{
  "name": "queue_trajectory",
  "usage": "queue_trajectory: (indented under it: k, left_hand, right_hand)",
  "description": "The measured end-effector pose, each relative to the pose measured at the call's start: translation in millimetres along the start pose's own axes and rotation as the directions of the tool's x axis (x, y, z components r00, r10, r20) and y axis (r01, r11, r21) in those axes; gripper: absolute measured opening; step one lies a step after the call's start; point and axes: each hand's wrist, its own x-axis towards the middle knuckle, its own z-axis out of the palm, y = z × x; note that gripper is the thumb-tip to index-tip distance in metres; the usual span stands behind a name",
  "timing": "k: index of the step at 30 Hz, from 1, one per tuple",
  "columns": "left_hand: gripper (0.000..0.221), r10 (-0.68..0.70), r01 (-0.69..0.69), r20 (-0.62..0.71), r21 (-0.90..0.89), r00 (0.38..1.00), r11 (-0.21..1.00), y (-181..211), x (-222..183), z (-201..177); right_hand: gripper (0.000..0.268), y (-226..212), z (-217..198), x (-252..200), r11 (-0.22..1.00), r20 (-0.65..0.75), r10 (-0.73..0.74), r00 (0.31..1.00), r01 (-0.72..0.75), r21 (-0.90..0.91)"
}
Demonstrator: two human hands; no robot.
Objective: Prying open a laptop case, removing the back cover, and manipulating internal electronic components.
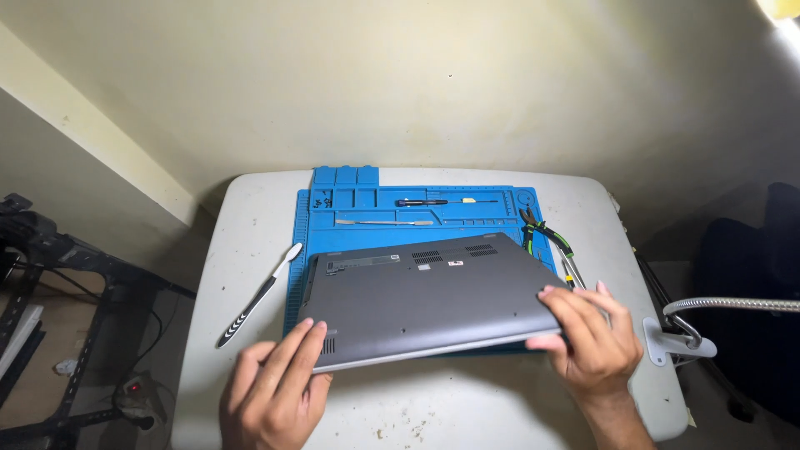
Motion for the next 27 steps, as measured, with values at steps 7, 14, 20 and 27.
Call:
queue_trajectory:
  k: [7, 14, 20, 27]
  left_hand:
    - [0.028, -0.049, 0.084, 0.093, -0.427, 0.994, 0.9, -12.5, 32.5, 7.6]
    - [0.026, -0.039, 0.069, 0.073, -0.471, 0.997, 0.879, -18.8, 37.9, 13.7]
    - [0.023, -0.064, 0.125, 0.161, -0.408, 0.985, 0.904, -22.5, 54.6, 5.8]
    - [0.047, 0.144, -0.139, 0.194, -0.038, 0.97, 0.99, 36.6, 80.4, 25.3]
  right_hand:
    - [0.027, 27.8, -8.3, 49.4, 0.916, 0.039, -0.117, 0.992, 0.093, 0.39]
    - [0.017, 37.8, -5.1, 48.8, 0.864, 0.026, -0.102, 0.994, 0.076, 0.498]
    - [0.015, 26.0, 0.6, 51.6, 0.88, -0.05, -0.052, 0.997, 0.07, 0.47]
    - [0.012, 10.3, 0.1, 59.5, 0.879, -0.069, -0.011, 0.998, 0.042, 0.475]
